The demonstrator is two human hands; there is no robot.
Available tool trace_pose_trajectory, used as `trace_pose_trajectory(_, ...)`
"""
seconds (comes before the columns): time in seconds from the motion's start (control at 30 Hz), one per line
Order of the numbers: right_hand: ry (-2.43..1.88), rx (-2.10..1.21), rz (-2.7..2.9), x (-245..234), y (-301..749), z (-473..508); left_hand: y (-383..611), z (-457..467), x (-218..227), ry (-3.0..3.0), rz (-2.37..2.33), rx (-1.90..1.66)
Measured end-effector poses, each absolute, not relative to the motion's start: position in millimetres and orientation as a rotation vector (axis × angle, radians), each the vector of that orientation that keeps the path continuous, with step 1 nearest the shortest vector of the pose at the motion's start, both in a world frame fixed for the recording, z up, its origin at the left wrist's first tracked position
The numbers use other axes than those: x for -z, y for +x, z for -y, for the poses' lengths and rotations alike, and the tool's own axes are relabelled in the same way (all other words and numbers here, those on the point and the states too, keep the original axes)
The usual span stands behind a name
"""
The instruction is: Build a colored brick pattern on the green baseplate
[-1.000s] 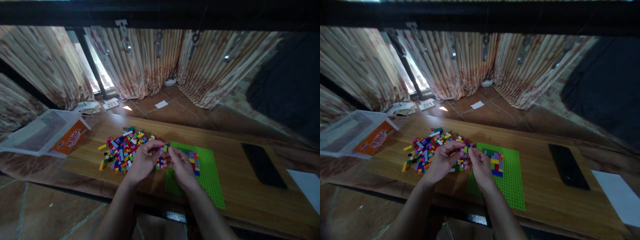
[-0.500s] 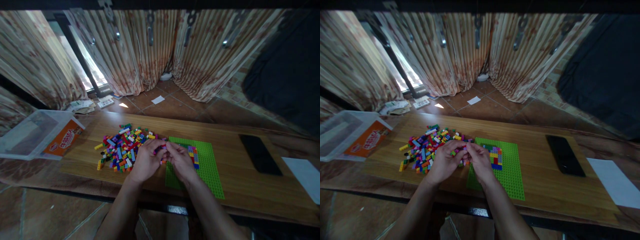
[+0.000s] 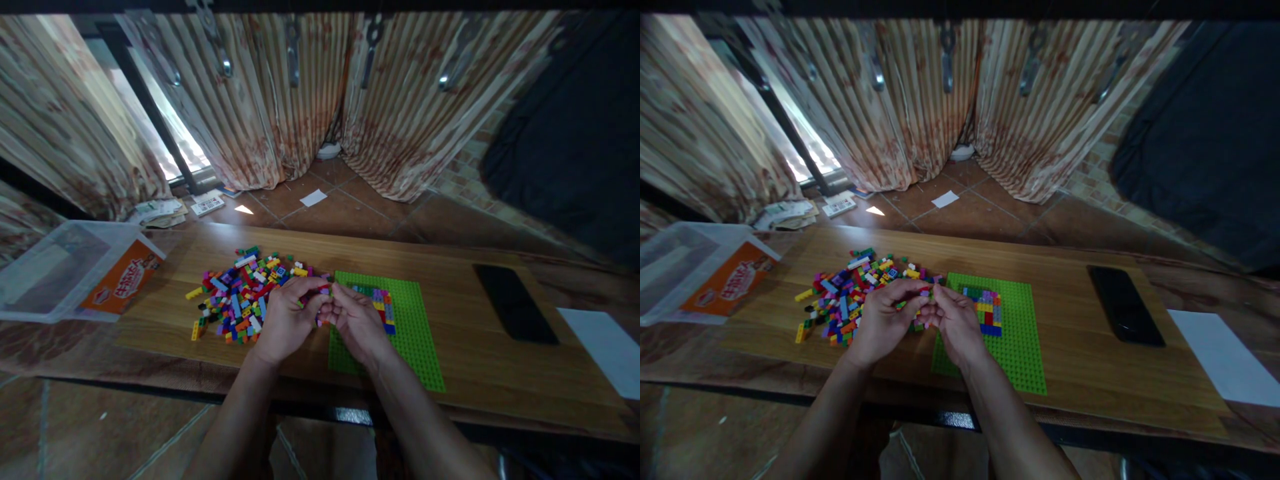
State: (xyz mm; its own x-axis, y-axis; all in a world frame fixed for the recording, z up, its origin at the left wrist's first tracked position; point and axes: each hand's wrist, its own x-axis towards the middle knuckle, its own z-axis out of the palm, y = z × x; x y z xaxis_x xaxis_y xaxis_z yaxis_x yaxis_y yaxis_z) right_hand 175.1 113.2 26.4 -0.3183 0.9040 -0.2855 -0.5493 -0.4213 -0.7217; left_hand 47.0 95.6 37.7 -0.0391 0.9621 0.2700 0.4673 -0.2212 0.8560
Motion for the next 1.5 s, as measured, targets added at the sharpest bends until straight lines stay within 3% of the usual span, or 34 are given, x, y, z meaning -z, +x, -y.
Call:
trace_pose_trajectory(0.23, -0.877, -1.927, 0.571, -23.5, 172.9, -115.7, 33.0, -99.1, -34.0, 1.442, -1.491, -1.362)
trace_pose_trajectory(0.5, -0.901, -1.879, 0.622, -19.8, 173.7, -116.0, 11.4, -102.7, -27.5, 1.711, -1.877, -0.932)
trace_pose_trajectory(0.73, -0.925, -1.856, 0.611, -19.3, 174.8, -116.6, 7.3, -99.8, -28.2, 1.768, -2.0, -0.775)
trace_pose_trajectory(1.03, -0.912, -1.846, 0.712, -18.4, 169.5, -113.7, 23.3, -96.7, -43.9, 1.654, -1.505, -1.007)
trace_pose_trajectory(1.5, -0.975, -1.759, 0.681, -17.0, 166.6, -114.0, 29.4, -94.9, -37.2, 1.772, -1.492, -1.016)
